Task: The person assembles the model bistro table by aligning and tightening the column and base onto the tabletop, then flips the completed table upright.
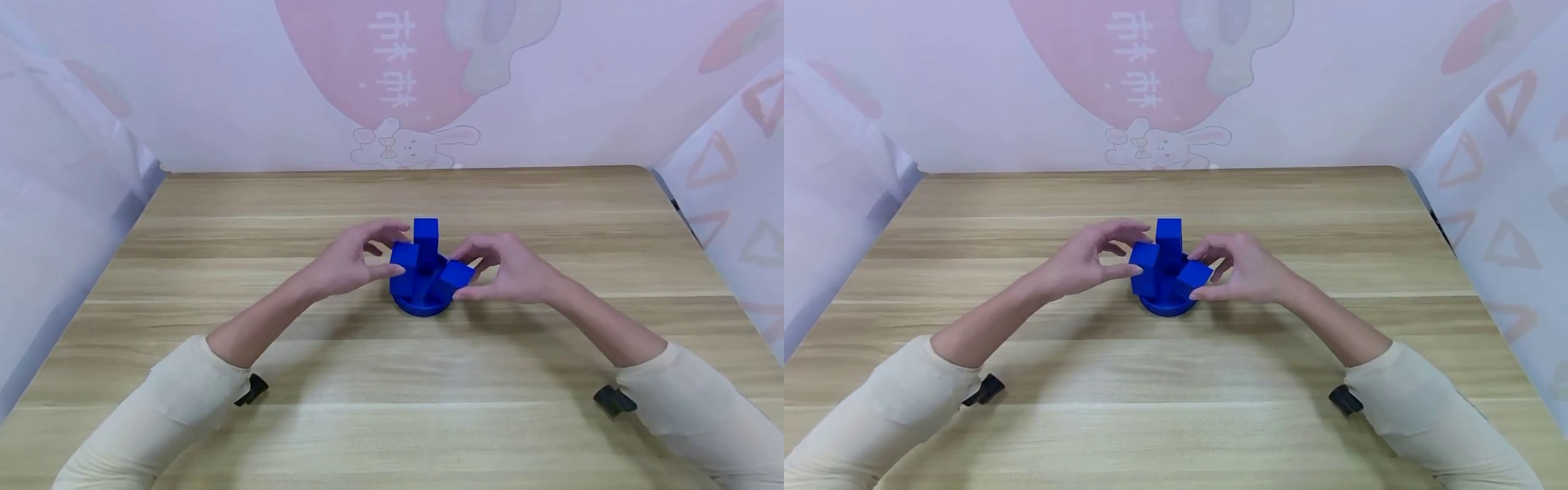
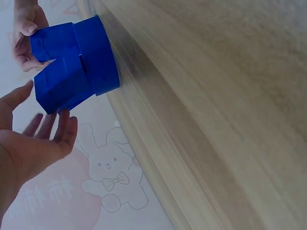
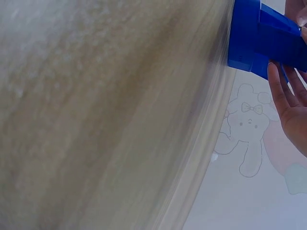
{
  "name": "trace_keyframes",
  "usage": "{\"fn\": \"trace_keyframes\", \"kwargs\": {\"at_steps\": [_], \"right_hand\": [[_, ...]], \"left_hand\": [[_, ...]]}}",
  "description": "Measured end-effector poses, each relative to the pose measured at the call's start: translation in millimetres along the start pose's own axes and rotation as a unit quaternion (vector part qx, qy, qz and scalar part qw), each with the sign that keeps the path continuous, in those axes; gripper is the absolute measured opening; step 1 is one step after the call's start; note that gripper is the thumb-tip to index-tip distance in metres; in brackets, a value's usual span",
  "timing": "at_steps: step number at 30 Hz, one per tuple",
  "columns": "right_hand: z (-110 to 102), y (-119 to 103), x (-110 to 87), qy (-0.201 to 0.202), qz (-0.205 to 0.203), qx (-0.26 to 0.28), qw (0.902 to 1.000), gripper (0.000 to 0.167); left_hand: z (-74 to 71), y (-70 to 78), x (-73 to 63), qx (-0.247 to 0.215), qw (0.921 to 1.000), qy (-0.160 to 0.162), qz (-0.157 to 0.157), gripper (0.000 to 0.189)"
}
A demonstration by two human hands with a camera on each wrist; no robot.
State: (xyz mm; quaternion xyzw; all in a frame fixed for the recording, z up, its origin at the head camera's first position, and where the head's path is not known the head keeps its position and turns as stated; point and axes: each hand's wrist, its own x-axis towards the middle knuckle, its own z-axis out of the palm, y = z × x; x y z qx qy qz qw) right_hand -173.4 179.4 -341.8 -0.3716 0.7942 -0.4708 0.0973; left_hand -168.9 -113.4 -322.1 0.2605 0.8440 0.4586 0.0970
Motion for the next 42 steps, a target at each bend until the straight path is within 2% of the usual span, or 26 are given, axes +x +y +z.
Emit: {"fn": "trace_keyframes", "kwargs": {"at_steps": [3, 6, 10, 13, 18, 22, 27, 30, 32, 34, 38, 42], "right_hand": [[0, 0, 0.2, -0.001, 0.004, -0.001, 1.0000, 0.041], [0, 0, 0.6, 0.000, 0.002, -0.002, 1.0000, 0.041], [0, 0, 0.9, 0.001, -0.001, 0.000, 1.0000, 0.040], [0, 0, 1.1, 0.001, 0.001, -0.001, 1.0000, 0.041], [0, 1, 0.2, -0.001, 0.006, -0.003, 1.0000, 0.041], [0, 1, 0.0, -0.003, 0.005, -0.002, 1.0000, 0.041], [-1, 1, 0.1, -0.005, 0.004, 0.002, 1.0000, 0.041], [-1, 1, 0.2, -0.007, 0.005, 0.003, 1.0000, 0.042], [-1, 1, 0.3, -0.007, 0.003, 0.004, 1.0000, 0.041], [-1, 1, 0.3, -0.007, 0.002, 0.002, 1.0000, 0.041], [-1, 1, 0.3, -0.006, 0.002, 0.000, 1.0000, 0.041], [-1, 0, -0.2, -0.005, 0.004, -0.003, 1.0000, 0.041]], "left_hand": [[5.1, 0.1, 0.3, 0.021, 0.9983, 0.046, -0.029, 0.054], [10.3, 2.5, 1.0, 0.054, 0.9938, 0.078, -0.058, 0.053], [16.3, 6.3, 3.6, 0.090, 0.9895, 0.089, -0.070, 0.053], [18.2, 8.1, 5.7, 0.094, 0.9899, 0.084, -0.065, 0.050], [15.8, 7.9, 8.2, 0.058, 0.9963, 0.051, -0.038, 0.044], [11.3, 5.1, 8.3, 0.030, 0.9995, -0.007, -0.007, 0.037], [2.8, 3.4, 4.1, 0.018, 0.9947, -0.090, 0.046, 0.034], [0.3, 2.1, 2.1, 0.023, 0.9921, -0.106, 0.064, 0.036], [2.0, 0.6, 1.5, 0.032, 0.9929, -0.093, 0.067, 0.038], [6.0, -1.0, 1.1, 0.045, 0.9949, -0.067, 0.061, 0.043], [15.5, -0.7, -0.2, 0.063, 0.9976, 0.001, 0.028, 0.054], [22.1, 1.8, -0.7, 0.076, 0.9965, 0.032, 0.001, 0.053]]}}
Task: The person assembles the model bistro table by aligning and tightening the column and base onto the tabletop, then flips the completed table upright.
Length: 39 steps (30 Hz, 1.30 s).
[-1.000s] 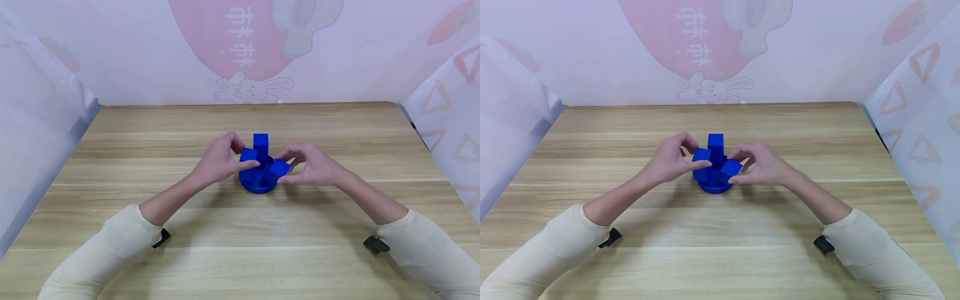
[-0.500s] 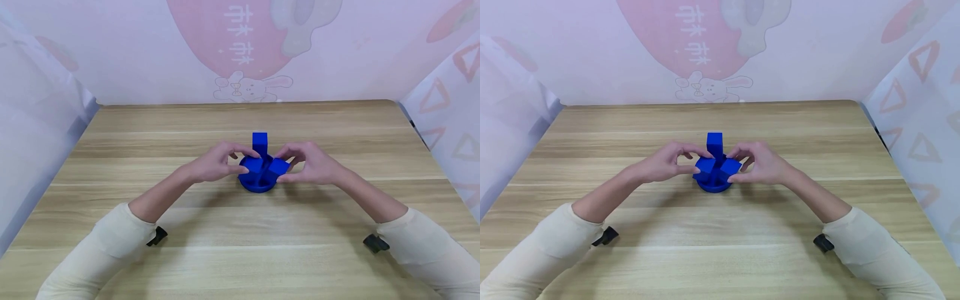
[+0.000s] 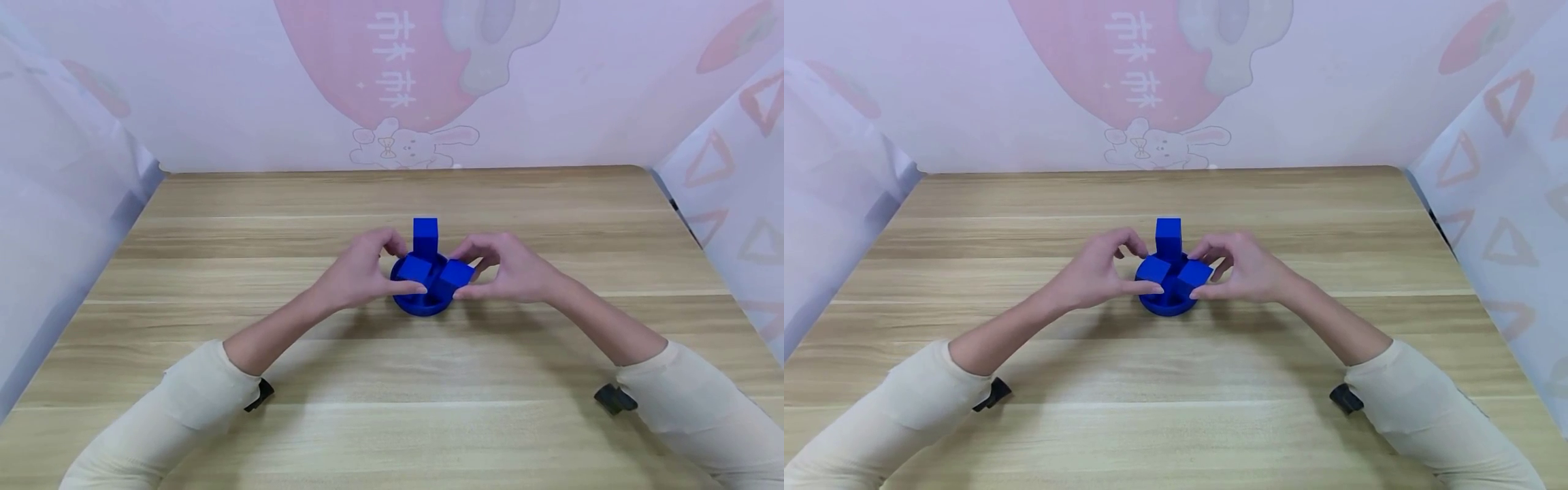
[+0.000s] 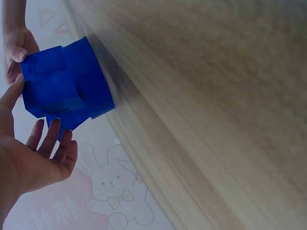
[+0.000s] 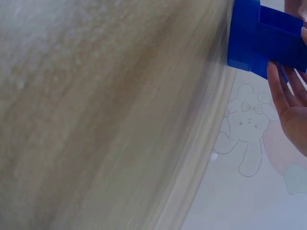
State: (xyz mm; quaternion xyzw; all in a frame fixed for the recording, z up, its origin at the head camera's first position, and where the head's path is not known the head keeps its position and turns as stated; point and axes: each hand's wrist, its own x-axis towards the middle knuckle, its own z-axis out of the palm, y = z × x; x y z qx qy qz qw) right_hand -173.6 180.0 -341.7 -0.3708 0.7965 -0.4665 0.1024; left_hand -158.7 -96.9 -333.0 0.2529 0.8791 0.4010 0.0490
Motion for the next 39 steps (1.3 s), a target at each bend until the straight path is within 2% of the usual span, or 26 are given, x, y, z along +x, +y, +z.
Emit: {"fn": "trace_keyframes", "kwargs": {"at_steps": [3, 6, 12, 17, 19, 22, 25, 29, 31, 34, 39], "right_hand": [[0, -1, 0.0, 0.001, 0.000, -0.001, 1.0000, 0.041], [0, -1, 0.1, 0.002, -0.001, -0.001, 1.0000, 0.041], [0, 0, 0.1, 0.003, 0.002, 0.000, 1.0000, 0.042], [0, -1, 0.6, 0.004, 0.006, -0.001, 1.0000, 0.042], [0, -1, 0.7, 0.004, 0.006, -0.002, 1.0000, 0.042], [0, -1, 0.8, 0.003, 0.006, -0.002, 1.0000, 0.042], [0, -1, 0.9, 0.003, 0.006, 0.000, 1.0000, 0.042], [0, 0, 0.5, 0.002, 0.010, -0.001, 0.9999, 0.043], [0, 0, 0.3, 0.002, 0.012, -0.002, 0.9999, 0.043], [0, 0, 0.5, 0.002, 0.015, -0.003, 0.9999, 0.043], [-1, -1, 0.6, 0.001, 0.015, -0.004, 0.9999, 0.043]], "left_hand": [[1.8, 1.4, -0.1, 0.008, 1.0000, 0.001, 0.003, 0.047], [0.9, 2.0, -1.0, 0.017, 0.9996, -0.005, 0.022, 0.043], [-6.7, -0.3, -3.8, 0.011, 0.9970, -0.047, 0.061, 0.036], [-13.0, -6.3, -3.4, -0.010, 0.9900, -0.079, 0.116, 0.031], [-15.7, -7.9, -3.9, -0.017, 0.9882, -0.087, 0.125, 0.032], [-19.8, -9.2, -6.0, -0.015, 0.9882, -0.097, 0.118, 0.036], [-22.8, -9.7, -8.4, -0.004, 0.9905, -0.101, 0.093, 0.042], [-23.4, -9.6, -10.2, 0.002, 0.9960, -0.080, 0.041, 0.051], [-23.1, -9.5, -10.7, 0.003, 0.9976, -0.066, 0.018, 0.050], [-23.5, -10.5, -10.7, 0.001, 0.9983, -0.056, 0.017, 0.043], [-25.5, -12.6, -9.8, -0.009, 0.9972, -0.057, 0.049, 0.038]]}}
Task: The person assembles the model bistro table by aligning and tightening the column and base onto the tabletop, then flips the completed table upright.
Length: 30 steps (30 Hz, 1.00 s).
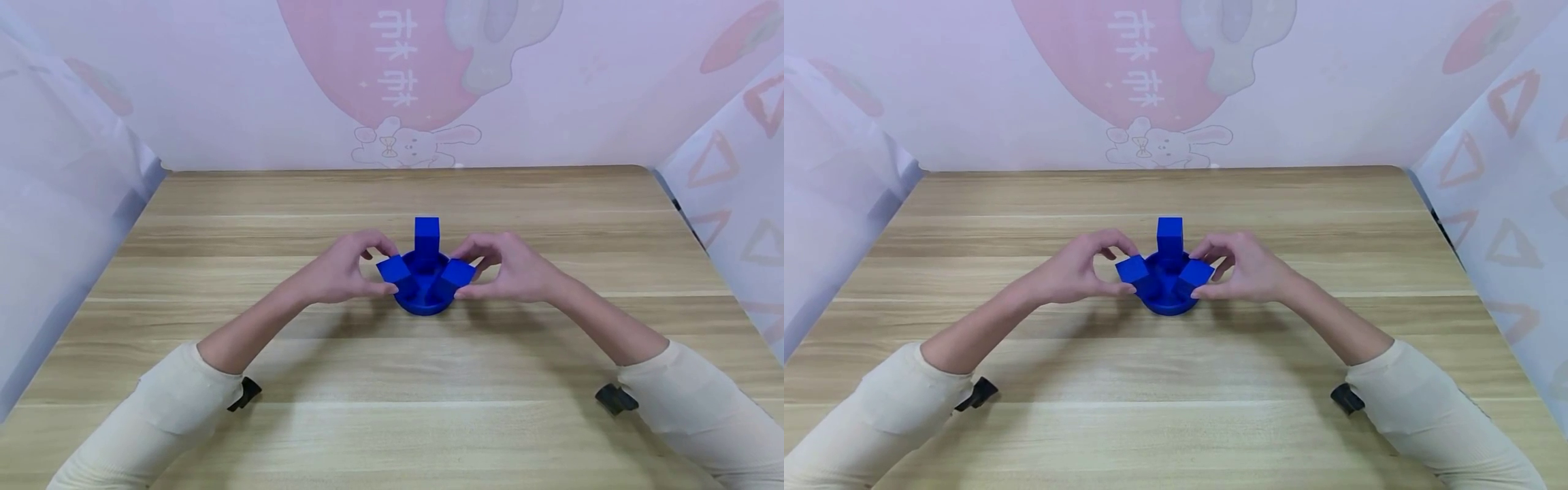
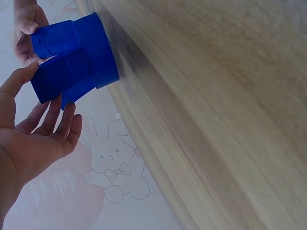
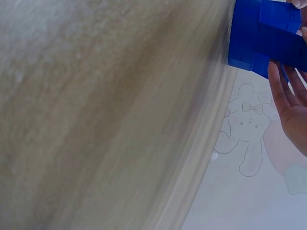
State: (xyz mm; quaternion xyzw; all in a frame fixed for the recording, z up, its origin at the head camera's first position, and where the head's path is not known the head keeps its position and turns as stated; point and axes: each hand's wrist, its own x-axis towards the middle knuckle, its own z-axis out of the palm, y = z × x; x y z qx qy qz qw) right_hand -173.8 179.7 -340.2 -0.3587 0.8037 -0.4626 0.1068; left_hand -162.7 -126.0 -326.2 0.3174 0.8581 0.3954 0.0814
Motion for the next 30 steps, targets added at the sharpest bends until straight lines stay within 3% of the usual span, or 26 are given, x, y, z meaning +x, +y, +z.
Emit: {"fn": "trace_keyframes", "kwargs": {"at_steps": [3, 9, 17, 30], "right_hand": [[-0.1, 0.0, 0.0, 0.000, -0.002, -0.001, 1.0000, 0.043], [-0.3, 1.1, 0.0, -0.001, -0.010, 0.000, 0.9999, 0.046], [2.3, 6.5, -1.3, 0.000, -0.076, -0.062, 0.9952, 0.056], [3.3, 6.1, 0.2, 0.004, -0.080, -0.071, 0.9942, 0.049]], "left_hand": [[-0.9, 0.2, 0.5, -0.004, 1.0000, -0.002, 0.004, 0.038], [-0.8, 2.0, 0.7, -0.010, 0.9998, -0.004, -0.018, 0.036], [0.1, 1.5, 0.3, -0.021, 0.9994, 0.002, -0.027, 0.035], [2.5, 0.1, -0.8, -0.071, 0.9973, 0.007, -0.016, 0.033]]}}
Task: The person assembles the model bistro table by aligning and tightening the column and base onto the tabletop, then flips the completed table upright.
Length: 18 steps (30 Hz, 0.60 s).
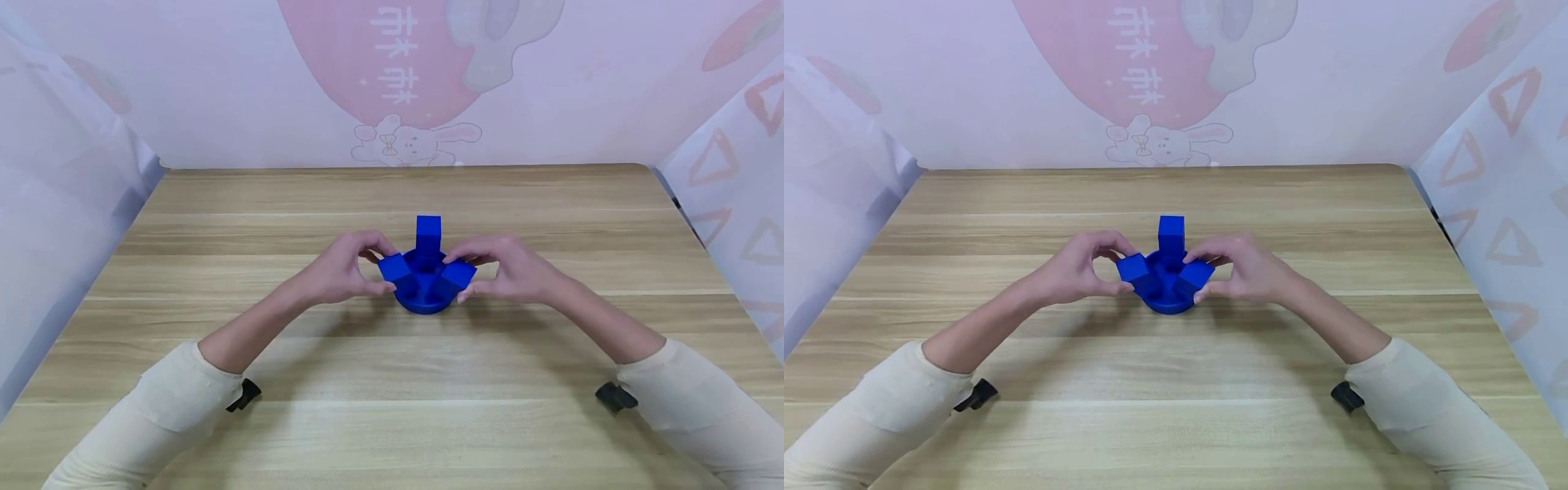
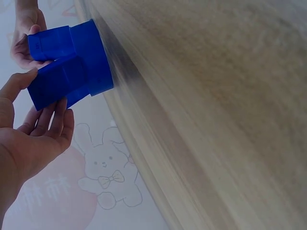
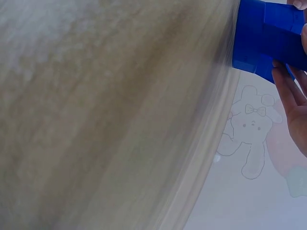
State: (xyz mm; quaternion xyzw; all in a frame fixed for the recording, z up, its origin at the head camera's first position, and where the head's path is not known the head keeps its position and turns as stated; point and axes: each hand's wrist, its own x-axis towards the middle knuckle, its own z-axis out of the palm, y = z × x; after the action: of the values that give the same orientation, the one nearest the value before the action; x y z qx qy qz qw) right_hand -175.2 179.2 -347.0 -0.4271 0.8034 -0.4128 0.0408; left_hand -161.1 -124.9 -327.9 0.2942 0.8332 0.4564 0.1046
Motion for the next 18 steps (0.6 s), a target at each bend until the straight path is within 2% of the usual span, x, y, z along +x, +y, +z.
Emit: {"fn": "trace_keyframes", "kwargs": {"at_steps": [13, 18], "right_hand": [[0.6, 1.2, 2.4, 0.001, 0.000, 0.024, 0.9997, 0.049], [-1.1, 1.9, 2.1, -0.007, 0.018, 0.034, 0.9993, 0.049]], "left_hand": [[-0.5, -1.5, 0.2, -0.003, 1.0000, 0.002, -0.005, 0.032], [-0.3, -1.8, 1.2, 0.029, 0.9996, -0.002, -0.006, 0.034]]}}
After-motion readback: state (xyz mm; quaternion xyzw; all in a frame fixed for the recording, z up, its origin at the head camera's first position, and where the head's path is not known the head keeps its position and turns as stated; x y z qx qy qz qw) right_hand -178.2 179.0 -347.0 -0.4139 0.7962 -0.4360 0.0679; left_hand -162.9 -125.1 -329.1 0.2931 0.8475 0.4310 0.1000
